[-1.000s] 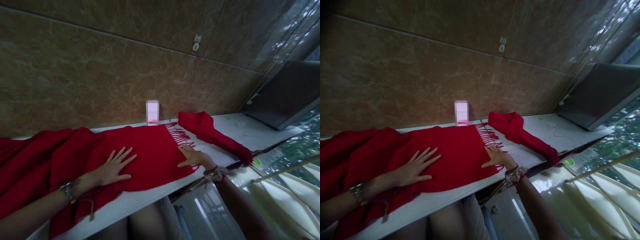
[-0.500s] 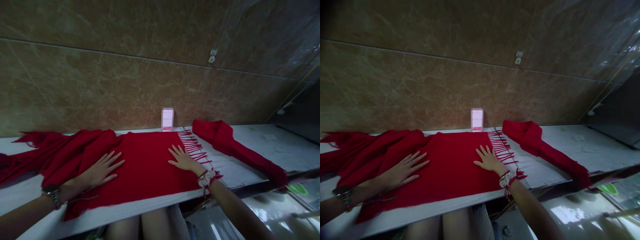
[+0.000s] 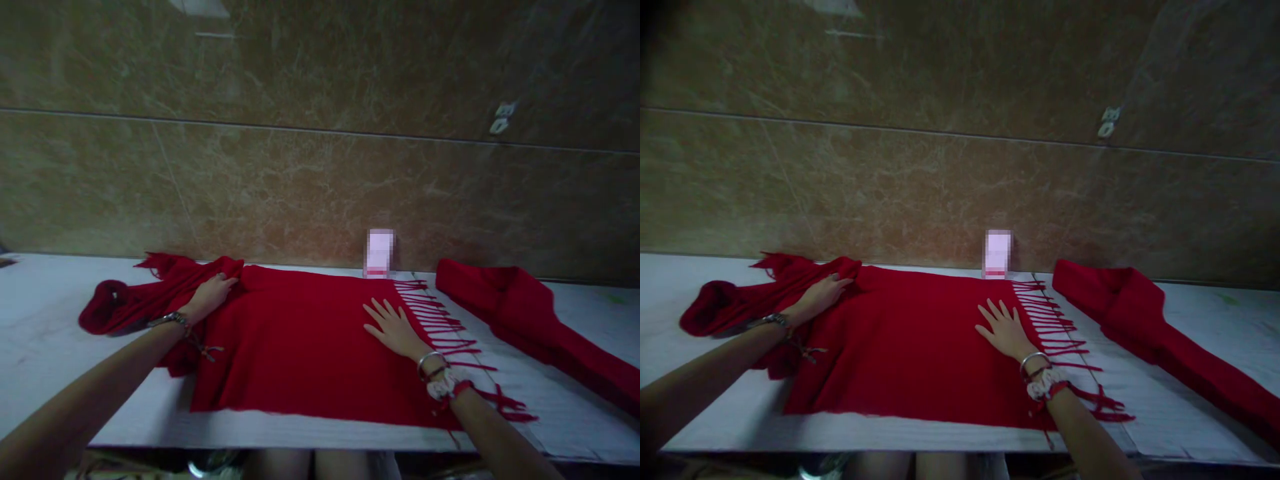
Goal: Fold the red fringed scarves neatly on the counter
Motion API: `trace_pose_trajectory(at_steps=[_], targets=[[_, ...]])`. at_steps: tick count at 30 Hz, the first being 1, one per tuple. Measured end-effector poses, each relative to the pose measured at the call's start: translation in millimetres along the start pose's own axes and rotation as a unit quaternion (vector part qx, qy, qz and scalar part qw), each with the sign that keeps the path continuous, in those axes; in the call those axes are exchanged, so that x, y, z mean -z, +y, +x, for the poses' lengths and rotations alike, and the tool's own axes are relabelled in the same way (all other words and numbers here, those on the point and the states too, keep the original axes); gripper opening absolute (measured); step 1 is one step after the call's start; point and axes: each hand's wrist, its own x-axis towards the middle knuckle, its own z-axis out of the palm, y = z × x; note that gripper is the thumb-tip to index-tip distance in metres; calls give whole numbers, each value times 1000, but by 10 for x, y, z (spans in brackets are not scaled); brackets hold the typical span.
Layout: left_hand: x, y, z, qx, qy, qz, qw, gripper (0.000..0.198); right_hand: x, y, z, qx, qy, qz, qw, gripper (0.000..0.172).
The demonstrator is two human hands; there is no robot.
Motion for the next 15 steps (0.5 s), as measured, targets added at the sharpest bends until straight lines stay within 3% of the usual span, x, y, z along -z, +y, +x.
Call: trace_pose_trajectory(at_steps=[5,10,12,15], targets=[[59,-358,-115,31,46,34,998,43,2,16,5,-4,0,-19,1000,58],[-177,-549,-266,-55,31,38,997,44,-14,75,13,0,-13,-21,1000,61],[-240,-670,-276,-42,28,53,997,42,-28,123,-7,-9,-13,-24,1000,60],[-191,-838,-224,-30,27,89,995,41,-30,192,-58,-31,-16,-26,999,60]])
